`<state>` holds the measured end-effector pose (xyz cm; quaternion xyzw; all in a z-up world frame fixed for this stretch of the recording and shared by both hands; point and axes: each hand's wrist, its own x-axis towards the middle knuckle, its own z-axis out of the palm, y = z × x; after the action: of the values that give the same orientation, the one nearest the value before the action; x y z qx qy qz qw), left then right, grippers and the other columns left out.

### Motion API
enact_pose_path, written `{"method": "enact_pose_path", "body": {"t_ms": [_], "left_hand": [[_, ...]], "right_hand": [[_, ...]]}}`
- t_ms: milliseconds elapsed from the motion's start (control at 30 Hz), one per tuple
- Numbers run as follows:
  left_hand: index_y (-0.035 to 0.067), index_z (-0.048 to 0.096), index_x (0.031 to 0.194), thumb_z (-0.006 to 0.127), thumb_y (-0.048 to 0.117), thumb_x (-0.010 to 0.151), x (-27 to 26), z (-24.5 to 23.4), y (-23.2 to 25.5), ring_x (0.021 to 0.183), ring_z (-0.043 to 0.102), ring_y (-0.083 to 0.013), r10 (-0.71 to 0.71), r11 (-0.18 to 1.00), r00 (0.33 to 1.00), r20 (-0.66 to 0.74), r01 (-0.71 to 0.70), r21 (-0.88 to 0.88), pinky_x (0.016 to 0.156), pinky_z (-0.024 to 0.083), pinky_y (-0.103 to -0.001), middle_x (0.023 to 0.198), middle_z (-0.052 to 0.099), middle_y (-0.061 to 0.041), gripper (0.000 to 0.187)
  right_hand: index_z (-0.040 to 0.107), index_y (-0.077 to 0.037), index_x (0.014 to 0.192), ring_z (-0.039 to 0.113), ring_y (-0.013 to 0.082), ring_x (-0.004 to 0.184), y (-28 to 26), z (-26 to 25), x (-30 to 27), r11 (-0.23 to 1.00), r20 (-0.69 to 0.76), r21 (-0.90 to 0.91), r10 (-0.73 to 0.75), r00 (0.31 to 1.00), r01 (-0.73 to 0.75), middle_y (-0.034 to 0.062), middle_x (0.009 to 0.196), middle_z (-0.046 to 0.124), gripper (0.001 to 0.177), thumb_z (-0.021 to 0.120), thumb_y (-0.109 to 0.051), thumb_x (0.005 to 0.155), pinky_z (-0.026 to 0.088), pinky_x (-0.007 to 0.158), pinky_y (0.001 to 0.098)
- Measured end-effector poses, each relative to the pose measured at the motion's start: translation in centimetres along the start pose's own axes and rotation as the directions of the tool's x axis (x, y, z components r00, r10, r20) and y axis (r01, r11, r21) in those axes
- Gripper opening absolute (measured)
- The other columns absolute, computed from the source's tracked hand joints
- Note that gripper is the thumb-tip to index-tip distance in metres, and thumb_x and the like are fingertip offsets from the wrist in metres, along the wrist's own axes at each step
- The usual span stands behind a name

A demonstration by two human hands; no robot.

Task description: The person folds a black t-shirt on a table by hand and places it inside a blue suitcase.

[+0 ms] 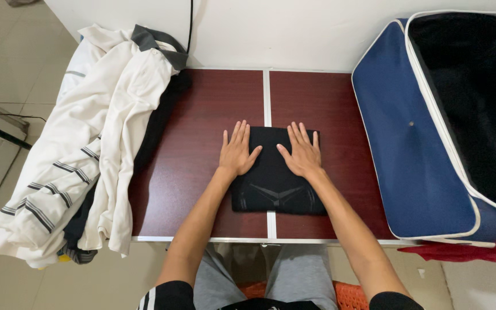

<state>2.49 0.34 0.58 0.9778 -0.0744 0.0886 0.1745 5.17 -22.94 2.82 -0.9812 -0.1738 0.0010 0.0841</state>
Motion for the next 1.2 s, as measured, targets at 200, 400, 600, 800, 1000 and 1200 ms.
{"method": "enact_pose_path", "body": {"t_ms": [200,400,600,800,1000,1200], "left_hand": [[0.0,0.025,0.16,0.044,0.058,0.099,0.1,0.0,0.1,0.158,0.012,-0.0282,0.003,1.0,1.0,0.004,-0.003,0.007,0.125,0.009,-0.057,0.169,0.021,-0.015,0.086],[-0.002,0.025,0.159,0.043,0.058,0.1,0.1,0.2,0.1,0.158,0.012,-0.0286,0.018,1.0,1.0,-0.01,-0.018,0.02,0.126,0.009,-0.057,0.169,0.021,-0.016,0.086],[-0.001,0.025,0.16,0.042,0.057,0.1,-0.1,-0.3,0.3,0.158,0.012,-0.0283,0.009,1.0,1.0,0.007,-0.009,0.027,0.125,0.01,-0.056,0.17,0.021,-0.015,0.085],[-0.001,0.024,0.16,0.042,0.057,0.1,-0.1,-0.4,0.3,0.158,0.012,-0.0278,0.007,1.0,1.0,0.014,-0.008,0.025,0.126,0.01,-0.056,0.169,0.02,-0.015,0.085],[-0.002,0.024,0.159,0.039,0.058,0.1,0.0,-0.3,0.3,0.158,0.01,-0.0274,0.004,0.998,0.999,0.032,-0.006,0.063,0.125,0.01,-0.056,0.17,0.019,-0.015,0.085],[-0.003,0.026,0.159,0.037,0.057,0.1,0.3,-0.4,1.0,0.158,0.011,-0.028,0.019,0.978,1.0,0.012,-0.021,0.206,0.126,0.008,-0.052,0.168,0.02,-0.015,0.085]], "right_hand": [[0.016,-0.008,0.162,0.003,0.0229,0.156,2.2,-1.4,0.3,0.99,0.06,-0.056,0.134,0.989,-0.13,0.0056,0.17,0.012,0.083,0.026,-0.061,0.099,0.001,0.123,0.0558],[0.024,0.0,0.161,0.011,0.0276,0.159,-1.0,0.4,1.2,0.998,-0.105,-0.042,-0.045,0.993,0.041,0.0135,0.17,0.02,0.073,0.034,-0.049,0.107,0.009,0.127,0.0529],[0.025,-0.003,0.161,0.012,0.0256,0.158,-4.4,1.5,-0.3,0.966,-0.072,0.186,-0.17,0.983,0.18,0.0104,0.171,0.021,0.067,0.035,-0.041,0.107,0.008,0.127,0.0487],[0.022,-0.003,0.161,0.01,0.0249,0.158,-1.1,0.4,-3.1,0.99,-0.032,0.136,-0.029,0.999,0.033,0.0107,0.17,0.018,0.073,0.035,-0.049,0.106,0.007,0.128,0.048],[0.017,-0.009,0.162,0.004,0.0215,0.158,1.2,-0.7,-5.9,0.986,0.071,0.135,0.087,0.994,-0.096,0.0057,0.172,0.012,0.075,0.031,-0.053,0.103,0.004,0.126,0.0512],[0.012,-0.008,0.163,0.005,0.0214,0.158,3.5,-0.6,-10.0,0.988,0.1,0.134,0.068,0.993,-0.081,0.0062,0.172,0.009,0.076,0.031,-0.052,0.103,0.004,0.127,0.0489]]}}
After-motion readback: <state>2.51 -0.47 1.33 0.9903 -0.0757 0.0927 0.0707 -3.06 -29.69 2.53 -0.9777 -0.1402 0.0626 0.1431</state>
